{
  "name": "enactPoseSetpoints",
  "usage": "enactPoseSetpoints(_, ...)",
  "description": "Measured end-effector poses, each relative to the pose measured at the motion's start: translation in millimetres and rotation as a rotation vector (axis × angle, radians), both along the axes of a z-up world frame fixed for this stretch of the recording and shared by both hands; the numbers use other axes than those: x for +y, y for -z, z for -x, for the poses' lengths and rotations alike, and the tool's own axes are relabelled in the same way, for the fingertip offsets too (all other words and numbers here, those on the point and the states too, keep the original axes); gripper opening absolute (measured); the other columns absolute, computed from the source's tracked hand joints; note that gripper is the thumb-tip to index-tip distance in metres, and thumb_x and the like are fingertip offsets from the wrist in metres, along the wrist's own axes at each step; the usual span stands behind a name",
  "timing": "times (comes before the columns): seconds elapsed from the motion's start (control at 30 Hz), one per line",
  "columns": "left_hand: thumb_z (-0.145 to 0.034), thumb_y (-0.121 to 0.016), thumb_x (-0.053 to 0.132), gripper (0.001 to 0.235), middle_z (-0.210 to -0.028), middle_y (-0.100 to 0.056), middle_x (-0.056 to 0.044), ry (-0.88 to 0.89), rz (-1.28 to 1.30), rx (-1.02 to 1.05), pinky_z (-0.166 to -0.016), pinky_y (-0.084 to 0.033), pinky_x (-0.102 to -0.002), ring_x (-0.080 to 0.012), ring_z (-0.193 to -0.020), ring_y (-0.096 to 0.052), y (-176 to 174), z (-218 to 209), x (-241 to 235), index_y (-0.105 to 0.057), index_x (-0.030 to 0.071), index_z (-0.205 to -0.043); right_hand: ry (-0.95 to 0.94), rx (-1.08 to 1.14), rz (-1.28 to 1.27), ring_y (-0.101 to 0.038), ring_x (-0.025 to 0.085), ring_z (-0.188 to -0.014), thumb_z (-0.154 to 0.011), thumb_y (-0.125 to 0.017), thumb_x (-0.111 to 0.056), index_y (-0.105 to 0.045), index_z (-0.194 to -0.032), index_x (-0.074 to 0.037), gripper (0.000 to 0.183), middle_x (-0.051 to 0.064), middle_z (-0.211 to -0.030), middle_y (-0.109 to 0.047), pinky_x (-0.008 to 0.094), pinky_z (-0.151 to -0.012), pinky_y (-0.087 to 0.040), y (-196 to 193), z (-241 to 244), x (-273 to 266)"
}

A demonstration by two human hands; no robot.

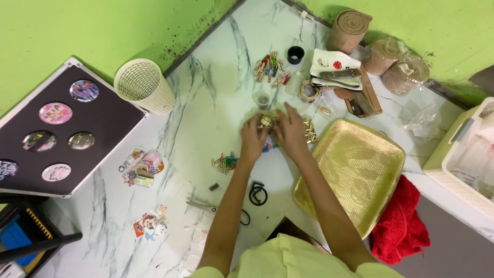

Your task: Sorting and packing small stationery items like clips and stickers into plastic bags.

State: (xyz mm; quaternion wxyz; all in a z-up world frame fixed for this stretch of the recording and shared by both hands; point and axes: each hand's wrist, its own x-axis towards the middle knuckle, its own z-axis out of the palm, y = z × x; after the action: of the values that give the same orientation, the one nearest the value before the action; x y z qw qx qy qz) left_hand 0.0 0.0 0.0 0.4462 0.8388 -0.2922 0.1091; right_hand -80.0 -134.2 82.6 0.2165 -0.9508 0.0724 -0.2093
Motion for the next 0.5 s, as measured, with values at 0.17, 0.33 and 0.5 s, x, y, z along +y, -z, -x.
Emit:
enactPoseSetpoints(0.17,-0.100,-0.064,0.018,0.052,-0.158,-0.043,-0.020,0.007,-0.119,0.048,-0.118,-0.038,-0.047,-0.0363,-0.143,-0.041,-28.7,2.0,8.7,-0.050,0.013,-0.151,-0.080,0.129,0.081,-0.031,0.030,-0.153,-0.098,-0.062,-0.025,-0.036,-0.157,-0.005,0.069,0.013,-0.167,-0.030,0.057,-0.124,-0.020,13.5,-0.4,18.3)
enactPoseSetpoints(0.33,-0.101,-0.054,0.013,0.065,-0.167,-0.028,-0.015,0.128,-0.207,0.058,-0.123,-0.029,-0.054,-0.0309,-0.156,-0.027,-24.2,14.2,2.0,-0.030,0.003,-0.161,-0.016,0.164,0.112,-0.028,0.027,-0.156,-0.100,-0.057,-0.026,-0.029,-0.161,-0.002,0.071,0.012,-0.169,-0.027,0.056,-0.124,-0.016,32.4,-2.0,18.2)
enactPoseSetpoints(0.5,-0.099,-0.048,0.013,0.068,-0.170,-0.023,-0.016,-0.005,-0.463,-0.002,-0.122,-0.022,-0.057,-0.0282,-0.157,-0.025,-17.5,27.6,1.0,-0.024,0.000,-0.161,-0.007,0.159,0.253,-0.028,0.024,-0.155,-0.096,-0.060,-0.028,-0.030,-0.159,-0.006,0.073,0.010,-0.168,-0.028,0.060,-0.123,-0.017,39.2,3.0,21.8)
